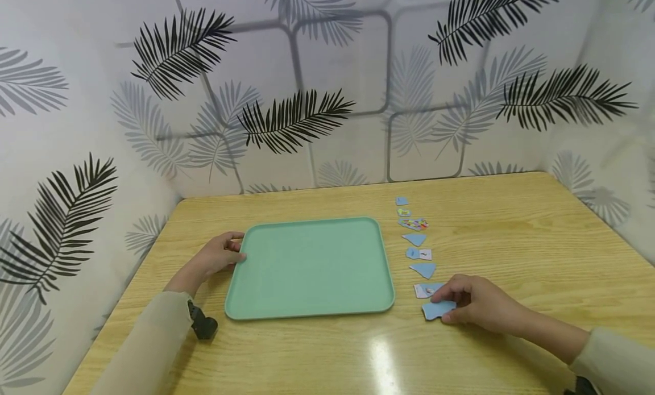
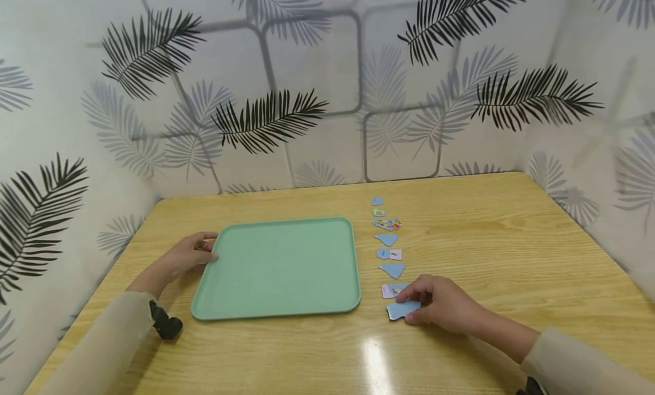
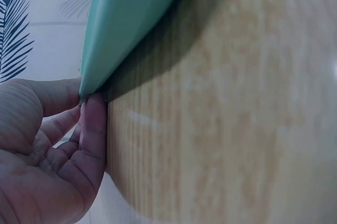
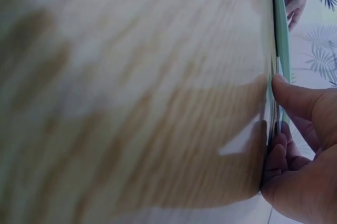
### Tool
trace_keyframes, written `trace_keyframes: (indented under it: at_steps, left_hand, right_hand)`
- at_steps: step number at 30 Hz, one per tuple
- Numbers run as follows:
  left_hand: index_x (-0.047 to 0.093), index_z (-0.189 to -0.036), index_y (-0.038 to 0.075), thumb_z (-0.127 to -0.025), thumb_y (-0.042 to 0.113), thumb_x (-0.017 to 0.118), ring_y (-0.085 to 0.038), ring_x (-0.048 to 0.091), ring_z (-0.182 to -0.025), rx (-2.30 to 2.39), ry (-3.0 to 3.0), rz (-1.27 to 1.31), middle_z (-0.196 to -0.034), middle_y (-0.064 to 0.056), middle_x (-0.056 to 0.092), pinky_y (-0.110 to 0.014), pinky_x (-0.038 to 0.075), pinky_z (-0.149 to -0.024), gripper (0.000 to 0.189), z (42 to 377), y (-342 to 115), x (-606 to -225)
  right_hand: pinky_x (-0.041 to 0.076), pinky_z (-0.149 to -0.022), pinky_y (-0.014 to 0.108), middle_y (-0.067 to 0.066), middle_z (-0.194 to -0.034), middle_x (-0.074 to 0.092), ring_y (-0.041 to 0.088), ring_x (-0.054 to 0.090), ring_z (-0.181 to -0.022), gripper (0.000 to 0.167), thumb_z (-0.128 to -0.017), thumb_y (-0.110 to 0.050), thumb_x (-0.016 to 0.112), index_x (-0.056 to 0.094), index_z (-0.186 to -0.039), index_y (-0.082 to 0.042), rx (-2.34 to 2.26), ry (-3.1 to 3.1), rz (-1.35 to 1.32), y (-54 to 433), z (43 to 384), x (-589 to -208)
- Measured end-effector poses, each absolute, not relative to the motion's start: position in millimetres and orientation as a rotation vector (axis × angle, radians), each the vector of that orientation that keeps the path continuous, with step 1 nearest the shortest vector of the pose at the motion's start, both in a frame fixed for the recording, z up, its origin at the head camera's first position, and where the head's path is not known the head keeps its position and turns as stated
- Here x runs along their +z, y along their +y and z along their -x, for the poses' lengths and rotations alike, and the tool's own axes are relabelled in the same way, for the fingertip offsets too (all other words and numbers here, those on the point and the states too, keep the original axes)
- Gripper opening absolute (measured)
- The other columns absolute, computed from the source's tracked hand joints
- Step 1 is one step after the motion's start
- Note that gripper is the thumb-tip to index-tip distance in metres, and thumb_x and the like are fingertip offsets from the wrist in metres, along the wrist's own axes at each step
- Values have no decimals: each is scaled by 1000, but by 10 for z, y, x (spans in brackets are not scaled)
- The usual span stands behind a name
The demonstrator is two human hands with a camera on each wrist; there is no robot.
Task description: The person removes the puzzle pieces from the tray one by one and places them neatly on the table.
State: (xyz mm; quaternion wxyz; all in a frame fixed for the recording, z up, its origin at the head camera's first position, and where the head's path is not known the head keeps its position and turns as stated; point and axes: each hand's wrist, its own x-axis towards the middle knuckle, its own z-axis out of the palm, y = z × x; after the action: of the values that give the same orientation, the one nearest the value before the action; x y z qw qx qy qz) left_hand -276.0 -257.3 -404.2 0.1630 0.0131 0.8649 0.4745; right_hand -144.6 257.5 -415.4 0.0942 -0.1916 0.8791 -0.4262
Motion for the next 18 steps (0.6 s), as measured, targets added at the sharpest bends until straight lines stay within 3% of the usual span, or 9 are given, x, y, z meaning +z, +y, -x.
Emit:
trace_keyframes:
  at_steps: [18]
  left_hand:
    - [32, -148, 0, -95, 2, 61, -24, 52, -98, 1355, 2467, -27, -114, -16, 47, -35, 50, -80, 60, 2760, -2560, -4033]
  right_hand:
    - [42, -61, 23, -3, -90, 62, 10, 48, -73, 30, -76, -19, 84, 74, -103, -13, -1249, 2641, 602, 2578, 1435, -4173]
